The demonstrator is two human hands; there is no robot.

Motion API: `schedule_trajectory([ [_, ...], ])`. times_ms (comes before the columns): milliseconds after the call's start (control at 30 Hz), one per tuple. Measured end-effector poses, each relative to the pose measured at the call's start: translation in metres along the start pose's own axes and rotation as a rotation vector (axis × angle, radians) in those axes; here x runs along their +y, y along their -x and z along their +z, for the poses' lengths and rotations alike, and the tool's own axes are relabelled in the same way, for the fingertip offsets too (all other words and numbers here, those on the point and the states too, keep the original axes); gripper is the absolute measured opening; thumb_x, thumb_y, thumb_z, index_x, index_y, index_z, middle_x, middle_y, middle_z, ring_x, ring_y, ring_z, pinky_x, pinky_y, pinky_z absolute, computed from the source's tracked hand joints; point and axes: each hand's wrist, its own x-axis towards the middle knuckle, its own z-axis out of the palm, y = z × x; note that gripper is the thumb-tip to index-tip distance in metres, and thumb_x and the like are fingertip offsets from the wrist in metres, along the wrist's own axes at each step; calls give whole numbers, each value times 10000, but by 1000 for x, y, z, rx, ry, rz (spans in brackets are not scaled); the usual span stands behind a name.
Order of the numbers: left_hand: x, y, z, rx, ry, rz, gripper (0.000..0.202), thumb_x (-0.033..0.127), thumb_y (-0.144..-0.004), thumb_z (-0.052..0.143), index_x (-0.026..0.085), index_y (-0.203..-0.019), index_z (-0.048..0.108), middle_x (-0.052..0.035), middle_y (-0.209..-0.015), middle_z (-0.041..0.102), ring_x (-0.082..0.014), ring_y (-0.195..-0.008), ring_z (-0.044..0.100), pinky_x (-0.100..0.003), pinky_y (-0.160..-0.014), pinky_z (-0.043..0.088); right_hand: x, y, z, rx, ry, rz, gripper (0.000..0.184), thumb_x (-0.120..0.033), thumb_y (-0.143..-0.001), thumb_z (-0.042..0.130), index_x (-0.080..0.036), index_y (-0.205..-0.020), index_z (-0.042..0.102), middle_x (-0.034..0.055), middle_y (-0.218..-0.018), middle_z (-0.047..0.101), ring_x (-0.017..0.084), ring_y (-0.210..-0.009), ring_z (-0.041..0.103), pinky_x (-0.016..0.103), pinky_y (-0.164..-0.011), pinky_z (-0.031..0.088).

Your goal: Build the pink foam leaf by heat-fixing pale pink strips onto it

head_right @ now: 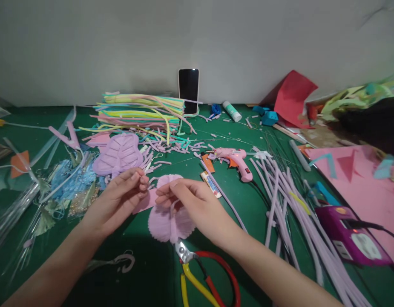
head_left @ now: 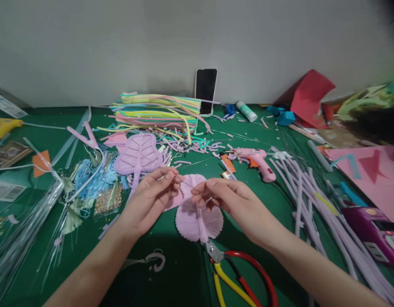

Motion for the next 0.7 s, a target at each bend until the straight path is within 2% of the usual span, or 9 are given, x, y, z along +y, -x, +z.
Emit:
schedule_trajectory([
  [200,3,3,-3,-45,-90,74,96,233,-775,735,164,-819,685,2,-753,691,-53,-657,610,-120,-622,501,6,-2,0,40,-57,7,380,-474,-860,548,-134,-859,716,76,-792,715,143,-704,641,274,-690,485],
  [400,4,7,-3,-108,-273,191,66,261,-811,696,204,-839,680,3,-786,709,-89,-723,646,-159,-648,519,6,2,0,98,20,-84,260,-398,-851,600,-154,-838,689,32,-747,688,101,-657,612,219,-634,479],
  [533,4,9,-2,-44,-501,347,53,262,-831,670,212,-844,684,-1,-805,715,-107,-748,659,-172,-645,530,7,4,-1,120,61,-147,225,-364,-873,579,-167,-846,685,20,-750,688,95,-688,627,195,-645,489],
  [700,4,13,2,84,-773,532,62,245,-852,637,218,-864,691,4,-837,721,-97,-742,667,-157,-647,538,11,5,0,118,132,-147,245,-367,-890,543,-168,-859,683,26,-777,695,98,-710,632,188,-651,493],
])
